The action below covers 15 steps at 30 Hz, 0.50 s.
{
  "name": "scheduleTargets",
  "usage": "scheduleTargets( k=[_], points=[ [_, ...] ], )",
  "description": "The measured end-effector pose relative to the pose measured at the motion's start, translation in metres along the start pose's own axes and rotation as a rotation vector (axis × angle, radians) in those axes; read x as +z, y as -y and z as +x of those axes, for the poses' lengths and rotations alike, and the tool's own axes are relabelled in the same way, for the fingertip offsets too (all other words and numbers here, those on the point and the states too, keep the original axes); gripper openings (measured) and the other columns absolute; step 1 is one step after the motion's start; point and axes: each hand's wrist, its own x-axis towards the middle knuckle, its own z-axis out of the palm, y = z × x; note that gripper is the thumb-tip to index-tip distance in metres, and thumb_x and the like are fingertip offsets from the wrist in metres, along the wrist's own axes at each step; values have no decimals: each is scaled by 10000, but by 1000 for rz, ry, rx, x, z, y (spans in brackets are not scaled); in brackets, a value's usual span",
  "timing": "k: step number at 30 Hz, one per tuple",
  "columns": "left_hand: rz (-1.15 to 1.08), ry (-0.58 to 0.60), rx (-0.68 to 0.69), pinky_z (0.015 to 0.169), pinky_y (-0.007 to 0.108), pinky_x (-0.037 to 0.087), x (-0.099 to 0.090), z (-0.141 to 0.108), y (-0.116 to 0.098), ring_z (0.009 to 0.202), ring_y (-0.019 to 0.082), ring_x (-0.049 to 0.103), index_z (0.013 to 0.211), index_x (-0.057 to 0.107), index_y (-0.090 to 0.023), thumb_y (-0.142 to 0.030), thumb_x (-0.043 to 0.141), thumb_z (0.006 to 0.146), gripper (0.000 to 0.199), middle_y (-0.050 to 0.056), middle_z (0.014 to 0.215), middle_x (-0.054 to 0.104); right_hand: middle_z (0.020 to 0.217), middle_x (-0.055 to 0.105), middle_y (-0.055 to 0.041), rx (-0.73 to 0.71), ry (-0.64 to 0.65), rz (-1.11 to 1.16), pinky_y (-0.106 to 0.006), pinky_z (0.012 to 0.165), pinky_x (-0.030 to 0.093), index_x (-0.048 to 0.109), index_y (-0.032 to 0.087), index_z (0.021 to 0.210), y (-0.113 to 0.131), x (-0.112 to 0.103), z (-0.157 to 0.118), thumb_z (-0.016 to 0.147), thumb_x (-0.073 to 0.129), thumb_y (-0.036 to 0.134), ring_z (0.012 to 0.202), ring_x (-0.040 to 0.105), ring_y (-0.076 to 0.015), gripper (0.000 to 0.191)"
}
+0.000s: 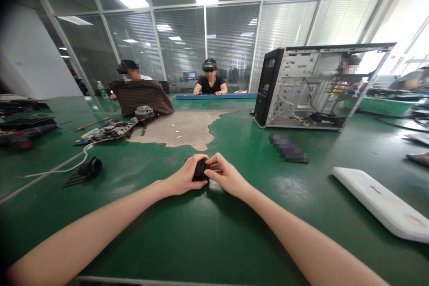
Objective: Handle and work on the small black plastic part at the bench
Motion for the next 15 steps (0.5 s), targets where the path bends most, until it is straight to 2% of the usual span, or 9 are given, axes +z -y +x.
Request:
scheduleTargets(
  k=[4, 10, 15],
  points=[
    [-6, 4, 3, 926, 384, 318, -1, 0, 0, 1060, 233, 410, 1209, 239, -195, -245, 593, 698, 624, 91, 1132, 404, 1009, 505, -41, 33, -16, -28, -343, 803, 459, 436, 203, 984, -3, 0, 1, 762, 546, 289, 894, 555, -156, 263],
    [4, 5, 3, 934, 375, 313, 0, 1, 0, 1063, 225, 407, 1205, 244, -175, -239, 590, 699, 616, 100, 1138, 401, 924, 528, -10, -9, 76, 66, -317, 770, 471, 414, 210, 909, 0, -2, -2, 710, 617, 263, 887, 564, -156, 289],
    [9, -4, 0, 935, 385, 312, 0, 0, 0, 1077, 232, 400, 1198, 250, -185, -251, 596, 695, 614, 100, 1146, 397, 885, 540, -6, 11, 22, 30, -320, 779, 462, 430, 204, 884, -1, -1, 0, 772, 538, 308, 848, 572, -144, 187]
  ],
)
